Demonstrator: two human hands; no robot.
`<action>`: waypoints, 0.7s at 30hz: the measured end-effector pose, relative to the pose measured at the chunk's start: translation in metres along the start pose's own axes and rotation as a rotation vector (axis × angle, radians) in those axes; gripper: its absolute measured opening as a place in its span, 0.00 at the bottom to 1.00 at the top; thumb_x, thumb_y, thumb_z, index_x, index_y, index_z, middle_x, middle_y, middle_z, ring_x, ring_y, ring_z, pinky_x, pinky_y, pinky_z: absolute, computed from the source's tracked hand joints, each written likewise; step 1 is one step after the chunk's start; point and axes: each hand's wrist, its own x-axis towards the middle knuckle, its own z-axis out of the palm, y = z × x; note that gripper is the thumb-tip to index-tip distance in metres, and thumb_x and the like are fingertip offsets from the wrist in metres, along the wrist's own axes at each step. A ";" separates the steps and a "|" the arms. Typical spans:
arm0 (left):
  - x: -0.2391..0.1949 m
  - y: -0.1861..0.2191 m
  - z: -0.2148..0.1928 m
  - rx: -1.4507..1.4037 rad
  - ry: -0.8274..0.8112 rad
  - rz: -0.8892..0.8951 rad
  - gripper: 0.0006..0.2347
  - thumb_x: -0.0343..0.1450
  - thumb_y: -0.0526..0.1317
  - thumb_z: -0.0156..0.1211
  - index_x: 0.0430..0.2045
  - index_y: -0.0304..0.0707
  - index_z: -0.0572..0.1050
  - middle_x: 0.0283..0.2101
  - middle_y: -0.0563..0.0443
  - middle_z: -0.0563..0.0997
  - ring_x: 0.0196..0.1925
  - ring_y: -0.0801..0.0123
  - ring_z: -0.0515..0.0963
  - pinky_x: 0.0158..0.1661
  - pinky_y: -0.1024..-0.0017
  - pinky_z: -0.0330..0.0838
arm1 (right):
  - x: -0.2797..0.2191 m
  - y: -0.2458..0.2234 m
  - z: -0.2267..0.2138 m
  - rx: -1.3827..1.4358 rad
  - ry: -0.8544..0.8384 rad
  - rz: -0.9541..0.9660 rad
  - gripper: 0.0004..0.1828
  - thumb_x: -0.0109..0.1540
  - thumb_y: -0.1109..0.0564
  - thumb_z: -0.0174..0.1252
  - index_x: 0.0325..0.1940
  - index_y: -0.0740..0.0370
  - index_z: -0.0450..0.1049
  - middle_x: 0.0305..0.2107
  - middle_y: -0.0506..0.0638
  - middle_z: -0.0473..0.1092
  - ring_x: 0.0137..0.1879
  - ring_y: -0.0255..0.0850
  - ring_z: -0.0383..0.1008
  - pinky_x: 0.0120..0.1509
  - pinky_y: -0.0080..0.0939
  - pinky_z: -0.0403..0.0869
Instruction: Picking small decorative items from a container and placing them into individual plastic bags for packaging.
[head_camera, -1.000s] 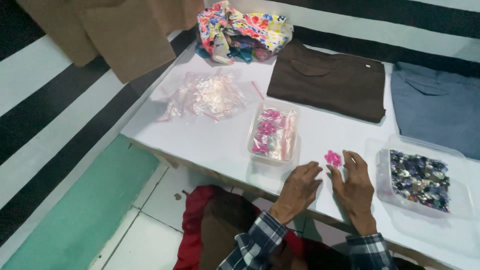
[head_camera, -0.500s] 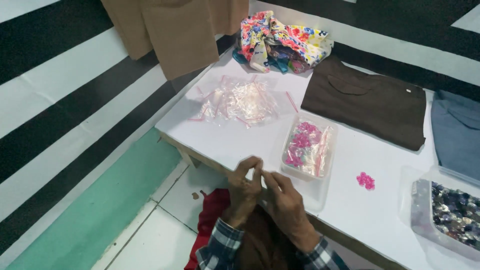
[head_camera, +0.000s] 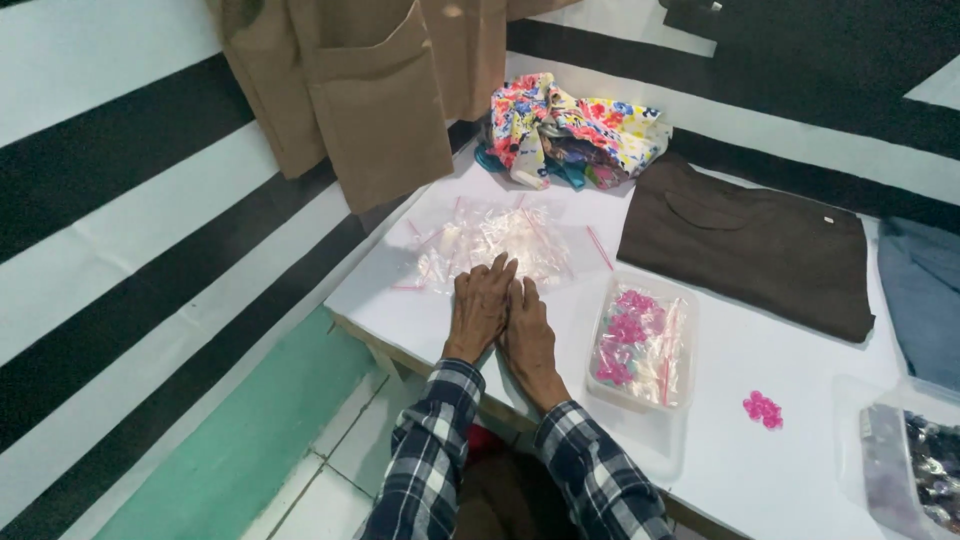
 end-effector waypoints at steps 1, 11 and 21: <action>0.000 -0.010 0.016 -0.004 -0.010 0.003 0.22 0.72 0.38 0.50 0.64 0.53 0.67 0.66 0.50 0.71 0.56 0.56 0.74 0.53 0.56 0.64 | 0.003 -0.002 0.001 0.000 -0.005 0.010 0.37 0.59 0.57 0.55 0.73 0.62 0.55 0.65 0.63 0.56 0.59 0.58 0.70 0.46 0.56 0.83; -0.003 -0.018 0.024 -0.068 0.030 -0.017 0.06 0.69 0.47 0.59 0.35 0.52 0.75 0.38 0.60 0.79 0.51 0.63 0.77 0.55 0.58 0.63 | 0.011 0.010 0.017 -0.040 -0.103 0.077 0.29 0.59 0.57 0.55 0.65 0.64 0.62 0.62 0.61 0.60 0.55 0.57 0.70 0.41 0.56 0.83; -0.002 0.007 -0.009 -0.248 0.132 -0.177 0.18 0.78 0.48 0.44 0.57 0.37 0.71 0.52 0.43 0.80 0.52 0.52 0.80 0.55 0.53 0.64 | 0.001 0.015 0.013 0.186 0.204 0.062 0.07 0.67 0.57 0.52 0.49 0.55 0.70 0.46 0.52 0.68 0.49 0.53 0.78 0.44 0.51 0.82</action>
